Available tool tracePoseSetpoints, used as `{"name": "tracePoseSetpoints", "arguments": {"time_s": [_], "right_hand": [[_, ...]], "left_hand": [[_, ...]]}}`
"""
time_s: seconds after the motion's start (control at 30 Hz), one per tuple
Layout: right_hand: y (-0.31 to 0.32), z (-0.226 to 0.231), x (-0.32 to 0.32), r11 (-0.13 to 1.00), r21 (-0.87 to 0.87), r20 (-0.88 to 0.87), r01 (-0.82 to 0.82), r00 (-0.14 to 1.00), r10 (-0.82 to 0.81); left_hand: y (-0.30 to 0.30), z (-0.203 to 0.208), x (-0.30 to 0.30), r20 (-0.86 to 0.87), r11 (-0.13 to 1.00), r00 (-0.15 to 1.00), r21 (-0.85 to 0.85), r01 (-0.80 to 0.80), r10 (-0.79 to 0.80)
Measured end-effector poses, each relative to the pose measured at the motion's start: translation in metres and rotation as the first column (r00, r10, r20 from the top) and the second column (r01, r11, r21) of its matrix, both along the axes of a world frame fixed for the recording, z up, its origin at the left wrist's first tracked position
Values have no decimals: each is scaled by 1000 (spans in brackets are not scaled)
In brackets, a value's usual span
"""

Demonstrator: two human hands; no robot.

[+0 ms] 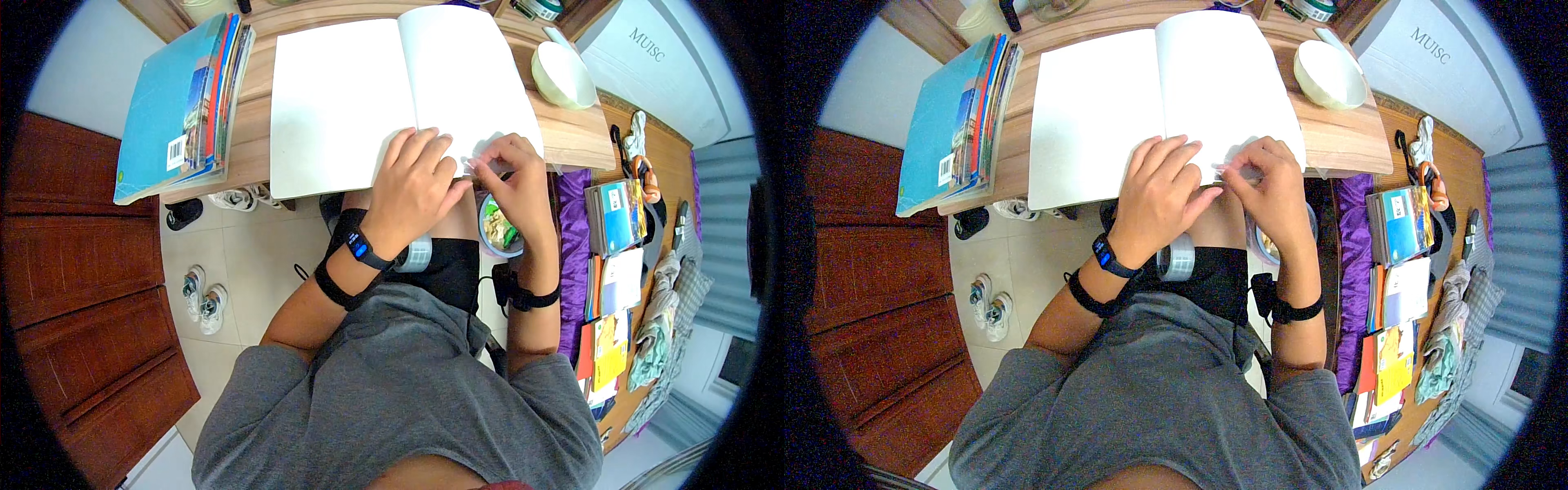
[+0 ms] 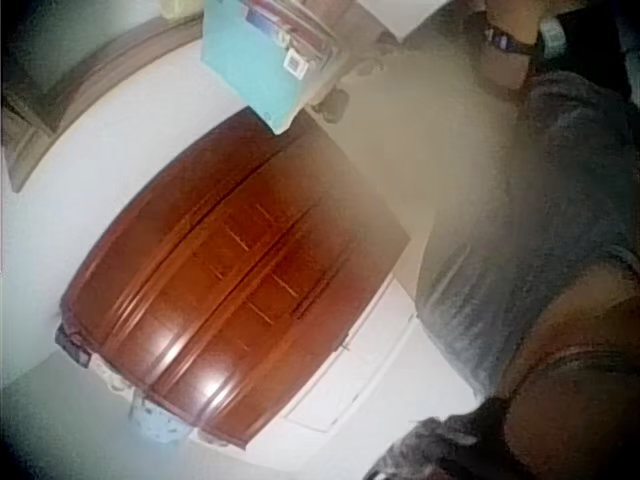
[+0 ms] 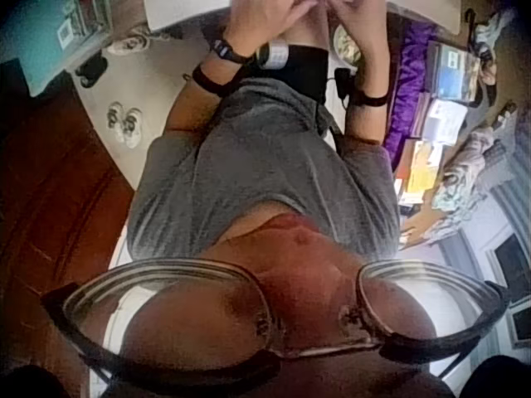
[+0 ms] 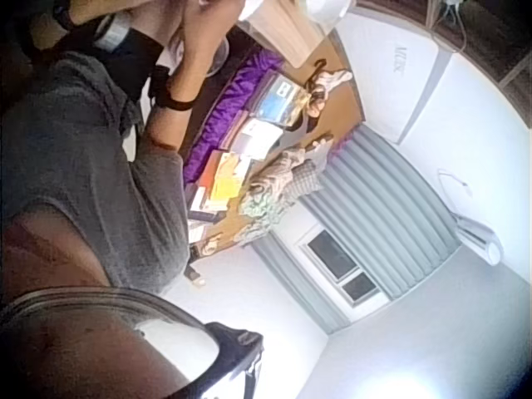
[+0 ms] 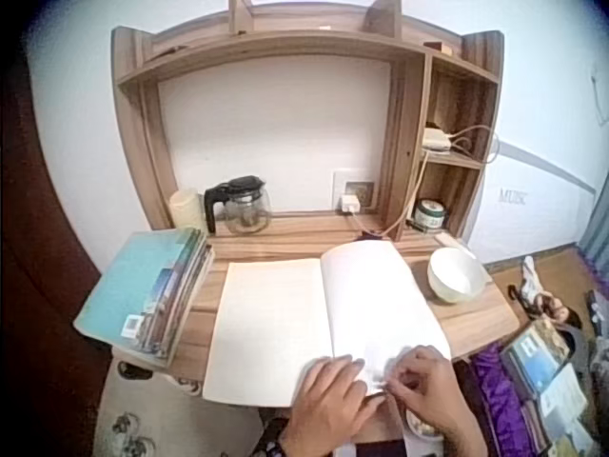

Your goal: The person picks up a roll of tape, cuts off a small piece using scissors, and applies it to the torn spine and pages of a notebook.

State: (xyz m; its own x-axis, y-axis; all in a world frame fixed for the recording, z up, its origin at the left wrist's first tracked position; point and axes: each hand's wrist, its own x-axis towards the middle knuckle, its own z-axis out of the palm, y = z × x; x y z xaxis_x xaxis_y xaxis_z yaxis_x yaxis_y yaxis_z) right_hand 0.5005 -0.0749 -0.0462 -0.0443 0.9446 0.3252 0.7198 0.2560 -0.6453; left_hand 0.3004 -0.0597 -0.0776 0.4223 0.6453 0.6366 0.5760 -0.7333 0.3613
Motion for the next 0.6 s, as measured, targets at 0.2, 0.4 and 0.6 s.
{"name": "tracePoseSetpoints", "arguments": {"time_s": [0.2, 0.4, 0.6], "right_hand": [[1, -5, -2, 1000, 29, -24, 11, 1000, -10], [5, -5, 1, 999, -4, -92, -41, 995, 41], [13, 1, 5, 993, -25, -41, -112, 993, 110]], "left_hand": [[0, 2, 0, -8, 1000, 1000, 3, -6, 6], [1, 1, 1, -6, 1000, 1000, -3, -8, 8], [0, 1, 2, -18, 1000, 1000, 2, -14, 14]]}}
